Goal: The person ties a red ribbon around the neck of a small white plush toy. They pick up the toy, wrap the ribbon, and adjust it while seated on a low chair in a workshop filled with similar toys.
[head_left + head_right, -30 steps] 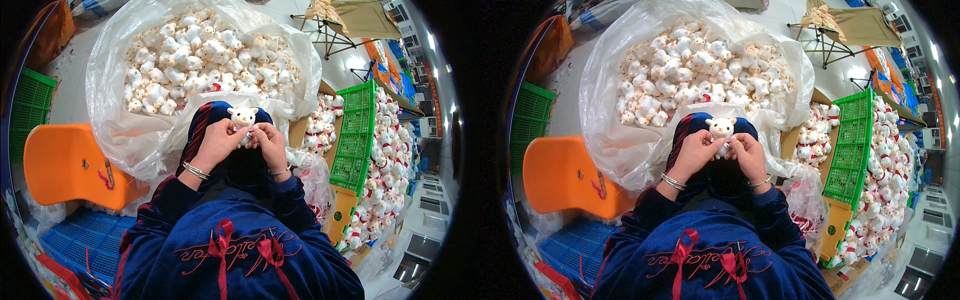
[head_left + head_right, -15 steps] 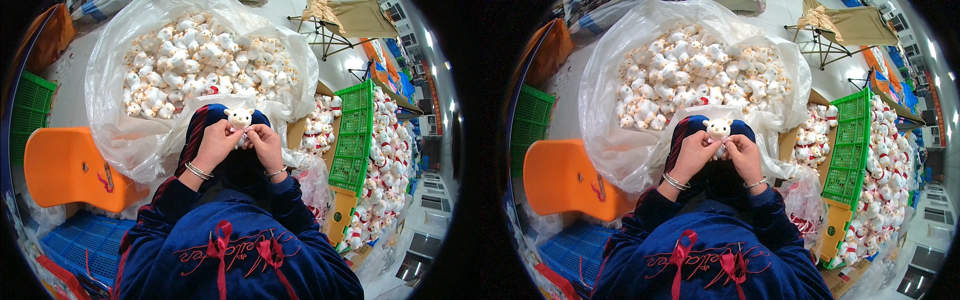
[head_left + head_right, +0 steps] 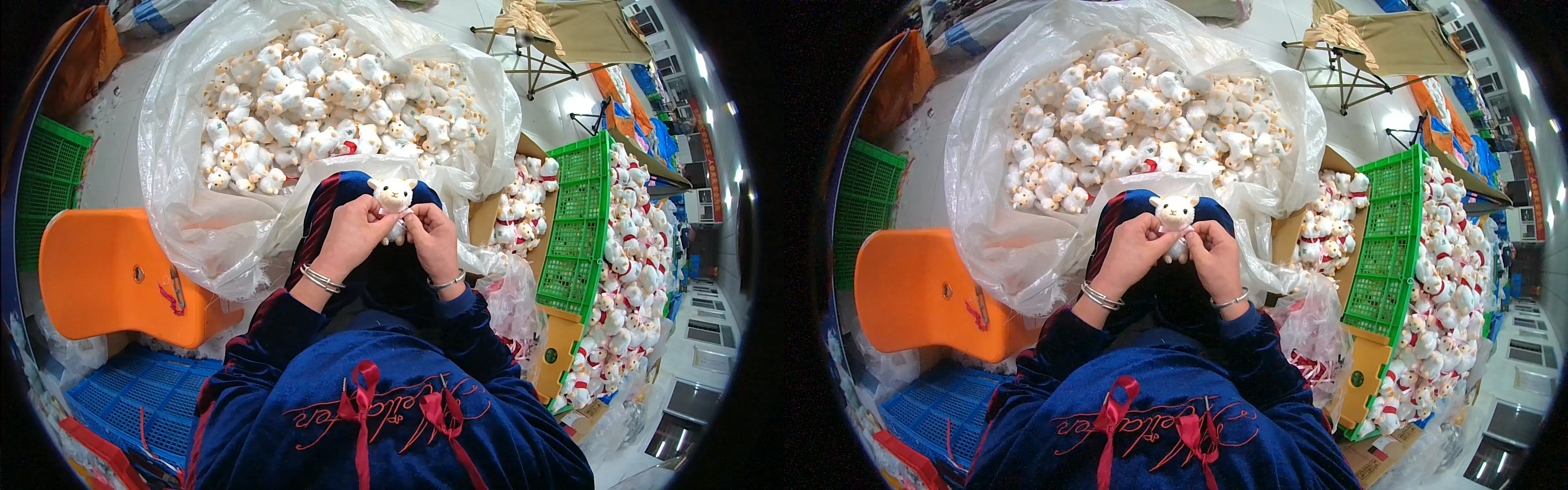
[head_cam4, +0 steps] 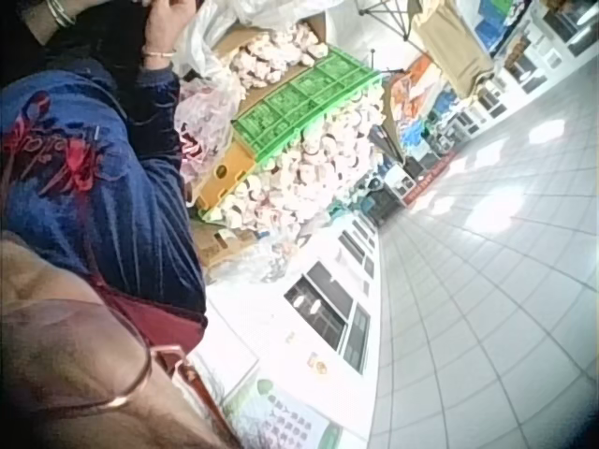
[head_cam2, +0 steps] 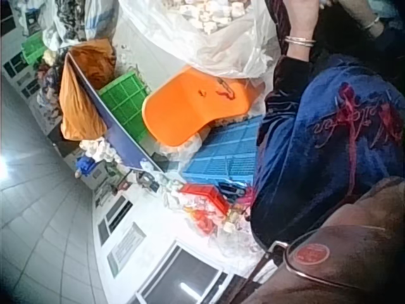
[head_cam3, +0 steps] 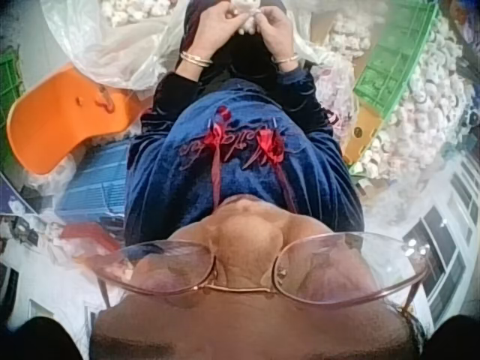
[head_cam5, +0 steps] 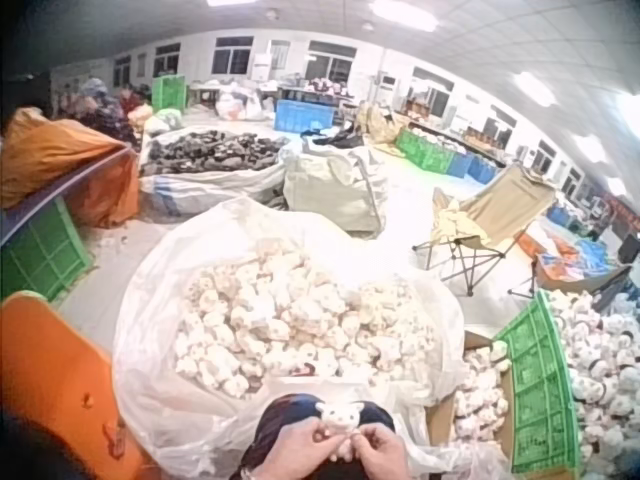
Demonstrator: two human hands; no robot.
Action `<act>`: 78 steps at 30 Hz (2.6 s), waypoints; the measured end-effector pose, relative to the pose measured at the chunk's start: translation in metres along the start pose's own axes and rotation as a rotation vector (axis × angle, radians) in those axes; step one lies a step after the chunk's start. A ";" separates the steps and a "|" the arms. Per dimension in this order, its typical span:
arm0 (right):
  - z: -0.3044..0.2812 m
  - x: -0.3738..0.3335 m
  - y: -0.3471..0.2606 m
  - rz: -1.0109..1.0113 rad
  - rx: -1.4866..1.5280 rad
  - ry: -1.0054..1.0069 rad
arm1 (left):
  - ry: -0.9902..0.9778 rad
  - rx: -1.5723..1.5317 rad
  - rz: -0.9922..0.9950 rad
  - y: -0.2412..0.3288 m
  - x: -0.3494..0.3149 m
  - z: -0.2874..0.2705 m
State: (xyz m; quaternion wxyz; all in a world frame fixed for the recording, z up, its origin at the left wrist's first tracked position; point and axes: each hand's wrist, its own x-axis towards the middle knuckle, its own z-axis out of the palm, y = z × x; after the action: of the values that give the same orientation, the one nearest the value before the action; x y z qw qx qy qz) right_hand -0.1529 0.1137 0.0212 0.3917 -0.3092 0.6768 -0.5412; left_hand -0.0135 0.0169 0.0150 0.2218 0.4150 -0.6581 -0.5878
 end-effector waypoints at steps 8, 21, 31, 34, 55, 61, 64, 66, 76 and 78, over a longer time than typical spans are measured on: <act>0.004 -0.001 0.005 -0.022 -0.025 0.029 | -0.091 0.021 -0.023 0.003 -0.002 -0.011; 0.013 0.003 -0.008 -0.286 -0.367 0.137 | 0.066 0.091 0.079 0.009 -0.001 -0.001; 0.015 -0.004 -0.006 -0.193 -0.307 0.118 | 0.023 0.056 0.038 0.017 -0.006 -0.002; 0.011 -0.001 -0.004 -0.165 -0.270 0.057 | 0.021 0.038 0.036 0.016 -0.006 -0.002; 0.008 0.002 -0.005 -0.198 -0.302 0.047 | -0.035 -0.033 0.060 -0.003 -0.010 -0.005; 0.009 0.002 0.015 -0.170 -0.217 0.135 | -0.025 -0.025 0.094 -0.007 -0.008 0.002; 0.002 0.004 0.010 -0.045 -0.032 0.039 | -0.090 -0.068 0.025 0.000 -0.009 -0.006; -0.015 0.007 0.008 -0.029 0.053 -0.053 | -0.146 -0.102 -0.085 0.003 -0.011 -0.015; -0.014 -0.011 0.004 -0.132 -0.132 -0.095 | -0.117 0.124 0.205 0.004 -0.026 -0.025; -0.013 -0.011 0.008 -0.184 -0.108 -0.038 | -0.121 0.143 0.153 0.012 -0.026 -0.022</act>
State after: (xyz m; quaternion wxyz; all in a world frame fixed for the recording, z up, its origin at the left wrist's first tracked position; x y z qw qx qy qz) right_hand -0.1582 0.1314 0.0168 0.3357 -0.4009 0.6663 -0.5316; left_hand 0.0145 0.0243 0.0363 0.1955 0.3423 -0.7403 -0.5446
